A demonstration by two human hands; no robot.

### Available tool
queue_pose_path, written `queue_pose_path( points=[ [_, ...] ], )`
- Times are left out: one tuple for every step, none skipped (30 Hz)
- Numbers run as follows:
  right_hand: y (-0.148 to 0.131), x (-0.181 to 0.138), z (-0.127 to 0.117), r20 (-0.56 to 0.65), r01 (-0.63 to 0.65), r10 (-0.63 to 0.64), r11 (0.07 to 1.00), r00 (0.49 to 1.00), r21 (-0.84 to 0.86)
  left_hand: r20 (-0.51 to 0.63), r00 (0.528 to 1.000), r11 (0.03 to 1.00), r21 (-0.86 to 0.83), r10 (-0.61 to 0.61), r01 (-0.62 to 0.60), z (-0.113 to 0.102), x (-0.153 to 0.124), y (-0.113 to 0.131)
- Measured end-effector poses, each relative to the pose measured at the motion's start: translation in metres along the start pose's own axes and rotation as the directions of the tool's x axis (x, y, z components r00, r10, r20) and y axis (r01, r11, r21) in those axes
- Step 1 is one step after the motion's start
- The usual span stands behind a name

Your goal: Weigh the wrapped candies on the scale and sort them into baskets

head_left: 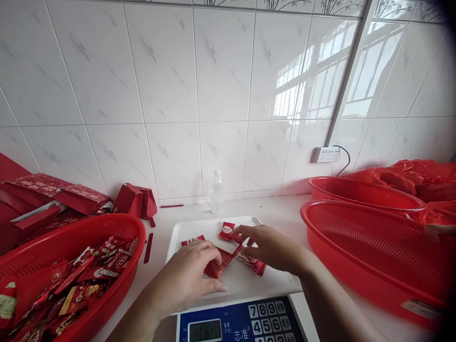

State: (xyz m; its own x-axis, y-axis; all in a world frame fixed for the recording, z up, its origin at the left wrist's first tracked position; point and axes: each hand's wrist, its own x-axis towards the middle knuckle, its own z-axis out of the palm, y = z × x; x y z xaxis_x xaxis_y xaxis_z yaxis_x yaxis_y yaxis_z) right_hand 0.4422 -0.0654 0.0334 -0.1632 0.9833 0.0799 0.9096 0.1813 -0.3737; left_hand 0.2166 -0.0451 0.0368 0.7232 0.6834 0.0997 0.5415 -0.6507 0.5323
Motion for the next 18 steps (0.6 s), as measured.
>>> queue_pose_path(
  points=[
    [0.001,0.002,0.001,-0.028,0.017,-0.017,1.000,0.999,-0.007,-0.006,1.000,1.000,0.002,0.011,-0.011,0.000,-0.001,-0.001],
    [0.003,0.003,0.002,-0.047,0.026,-0.027,0.999,0.999,-0.022,-0.028,1.000,1.000,0.015,0.010,-0.010,0.000,-0.001,-0.002],
    [0.004,0.004,0.003,-0.050,0.025,-0.027,0.999,0.998,-0.041,-0.055,0.998,0.999,0.033,-0.004,0.006,0.000,-0.001,-0.004],
    [0.006,0.006,0.004,-0.036,0.019,-0.021,0.998,0.999,-0.057,-0.075,0.997,0.998,0.052,-0.030,0.034,0.001,0.000,-0.007],
    [0.007,0.007,0.005,-0.013,0.016,-0.017,0.998,1.000,-0.061,-0.087,0.994,0.995,0.068,-0.064,0.070,0.002,0.001,-0.009],
    [0.007,0.007,0.006,0.011,0.016,-0.016,0.998,1.000,-0.058,-0.090,0.991,0.991,0.079,-0.099,0.106,0.003,0.002,-0.012],
    [0.007,0.007,0.007,0.030,0.019,-0.018,0.998,0.999,-0.054,-0.088,0.988,0.987,0.084,-0.128,0.136,0.004,0.004,-0.015],
    [0.006,0.007,0.007,0.047,0.025,-0.023,0.998,0.999,-0.049,-0.082,0.986,0.985,0.080,-0.148,0.154,0.005,0.005,-0.017],
    [0.005,0.006,0.008,0.065,0.035,-0.033,0.999,0.997,-0.036,-0.075,0.985,0.985,0.067,-0.154,0.159,0.006,0.005,-0.019],
    [0.004,0.005,0.008,0.083,0.051,-0.049,0.999,0.995,-0.012,-0.065,0.988,0.988,0.045,-0.143,0.147,0.007,0.006,-0.020],
    [0.003,0.004,0.008,0.094,0.070,-0.071,0.997,0.993,0.018,-0.052,0.991,0.992,0.018,-0.122,0.123,0.007,0.006,-0.020],
    [0.002,0.002,0.007,0.096,0.089,-0.093,0.995,0.991,0.048,-0.038,0.995,0.995,-0.005,-0.095,0.095,0.007,0.006,-0.019],
    [0.001,0.001,0.006,0.087,0.105,-0.110,0.992,0.990,0.069,-0.024,0.997,0.997,-0.018,-0.072,0.072,0.007,0.006,-0.018],
    [0.000,0.001,0.006,0.074,0.110,-0.115,0.991,0.991,0.073,-0.010,0.998,0.998,-0.023,-0.057,0.056,0.006,0.005,-0.017],
    [0.000,0.001,0.005,0.060,0.103,-0.107,0.993,0.992,0.061,-0.001,0.999,0.998,-0.021,-0.052,0.052,0.005,0.005,-0.016],
    [0.000,0.002,0.005,0.052,0.089,-0.091,0.995,0.994,0.036,0.001,0.998,0.998,-0.015,-0.058,0.058,0.005,0.004,-0.015],
    [0.000,0.004,0.005,0.057,0.073,-0.074,0.997,0.996,0.011,-0.005,0.998,0.998,-0.007,-0.070,0.070,0.004,0.004,-0.015],
    [0.000,0.008,0.005,0.068,0.062,-0.061,0.998,0.996,-0.009,-0.013,0.997,0.997,-0.002,-0.079,0.079,0.003,0.003,-0.015]
  ],
)
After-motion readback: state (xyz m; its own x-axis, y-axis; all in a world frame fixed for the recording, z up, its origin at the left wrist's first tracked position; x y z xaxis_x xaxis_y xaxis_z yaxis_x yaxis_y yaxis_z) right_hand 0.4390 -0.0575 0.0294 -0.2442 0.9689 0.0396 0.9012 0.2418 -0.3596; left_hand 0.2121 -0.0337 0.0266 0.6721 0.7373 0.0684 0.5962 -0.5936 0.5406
